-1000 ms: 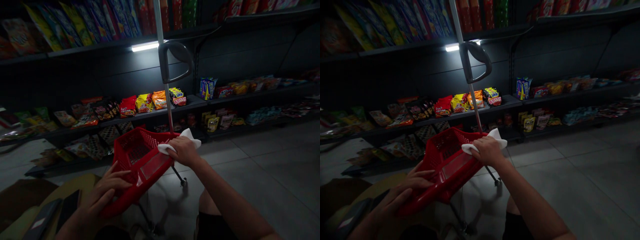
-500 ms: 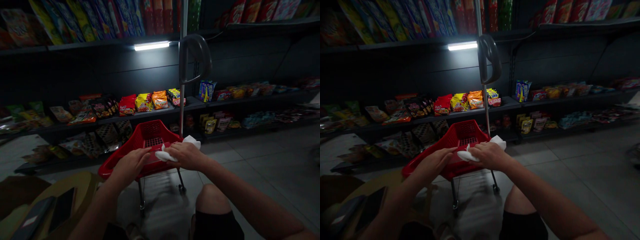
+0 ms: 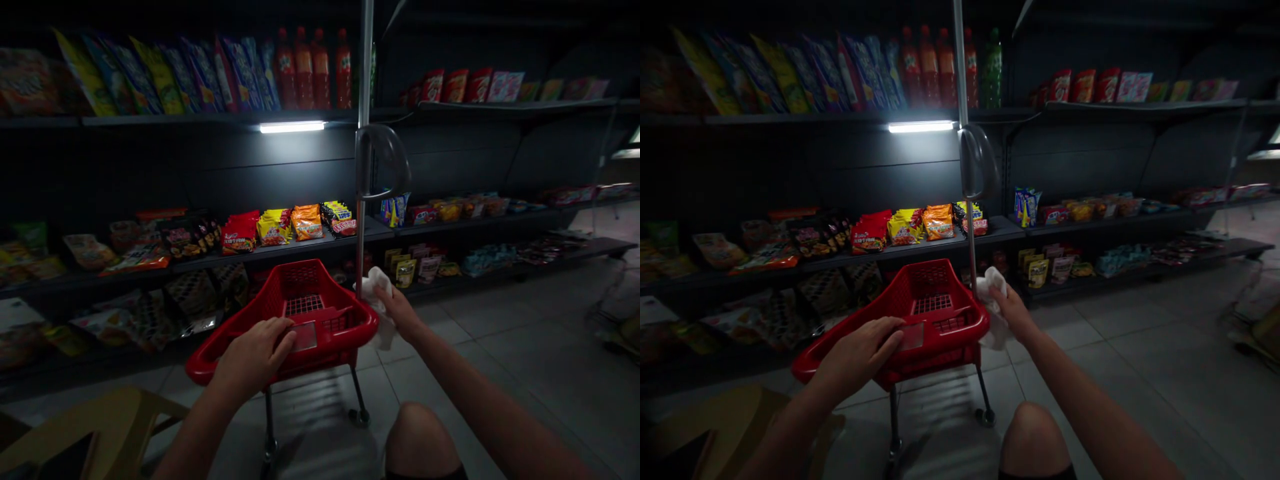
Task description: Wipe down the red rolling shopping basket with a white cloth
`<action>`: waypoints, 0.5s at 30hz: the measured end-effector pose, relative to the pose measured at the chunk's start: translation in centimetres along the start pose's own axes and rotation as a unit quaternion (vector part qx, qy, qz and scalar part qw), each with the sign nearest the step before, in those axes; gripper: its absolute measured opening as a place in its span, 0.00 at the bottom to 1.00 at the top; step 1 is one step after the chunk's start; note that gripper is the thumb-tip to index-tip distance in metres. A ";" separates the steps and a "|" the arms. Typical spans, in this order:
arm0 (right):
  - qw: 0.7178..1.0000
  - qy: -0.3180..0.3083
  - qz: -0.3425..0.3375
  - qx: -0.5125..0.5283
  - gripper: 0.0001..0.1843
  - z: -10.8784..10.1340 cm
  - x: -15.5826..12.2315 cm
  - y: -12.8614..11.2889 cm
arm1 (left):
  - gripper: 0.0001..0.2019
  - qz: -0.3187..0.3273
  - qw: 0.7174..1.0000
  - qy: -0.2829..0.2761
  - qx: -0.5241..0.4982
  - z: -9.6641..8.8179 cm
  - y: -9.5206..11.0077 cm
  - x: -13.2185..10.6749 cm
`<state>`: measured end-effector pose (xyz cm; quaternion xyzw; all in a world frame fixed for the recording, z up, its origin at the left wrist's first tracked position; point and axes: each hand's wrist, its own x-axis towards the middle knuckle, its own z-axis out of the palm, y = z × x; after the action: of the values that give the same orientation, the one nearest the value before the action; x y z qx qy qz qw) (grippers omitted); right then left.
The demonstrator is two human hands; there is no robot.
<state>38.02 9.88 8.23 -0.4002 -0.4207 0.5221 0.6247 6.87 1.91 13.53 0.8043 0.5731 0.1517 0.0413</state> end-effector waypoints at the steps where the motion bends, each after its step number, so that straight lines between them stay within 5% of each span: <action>1: 0.999 -0.004 -0.022 0.036 0.24 1.3 0.8 -1.7 | 0.20 0.001 1.000 0.000 0.000 0.0 0.0 0.0; 4: 0.983 -0.039 -0.167 0.067 0.26 6.1 3.1 -7.8 | 0.20 0.010 1.000 -0.001 0.002 0.0 0.0 0.0; 7: 0.951 -0.029 -0.304 -0.047 0.23 9.2 5.0 -10.9 | 0.19 0.007 1.000 -0.006 0.008 0.1 0.0 0.0; 10: 0.930 0.001 -0.336 -0.148 0.22 8.7 5.4 -7.8 | 0.18 -0.004 1.000 -0.004 0.013 0.2 -0.1 0.0; 15: 0.967 -0.105 -0.155 -0.173 0.21 4.2 3.2 0.1 | 0.19 -0.003 1.000 -0.004 0.009 0.0 -0.3 -0.2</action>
<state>34.32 13.33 9.83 -0.3755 -0.6245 0.3771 0.5716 6.50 1.78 13.44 0.8032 0.5771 0.1429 0.0368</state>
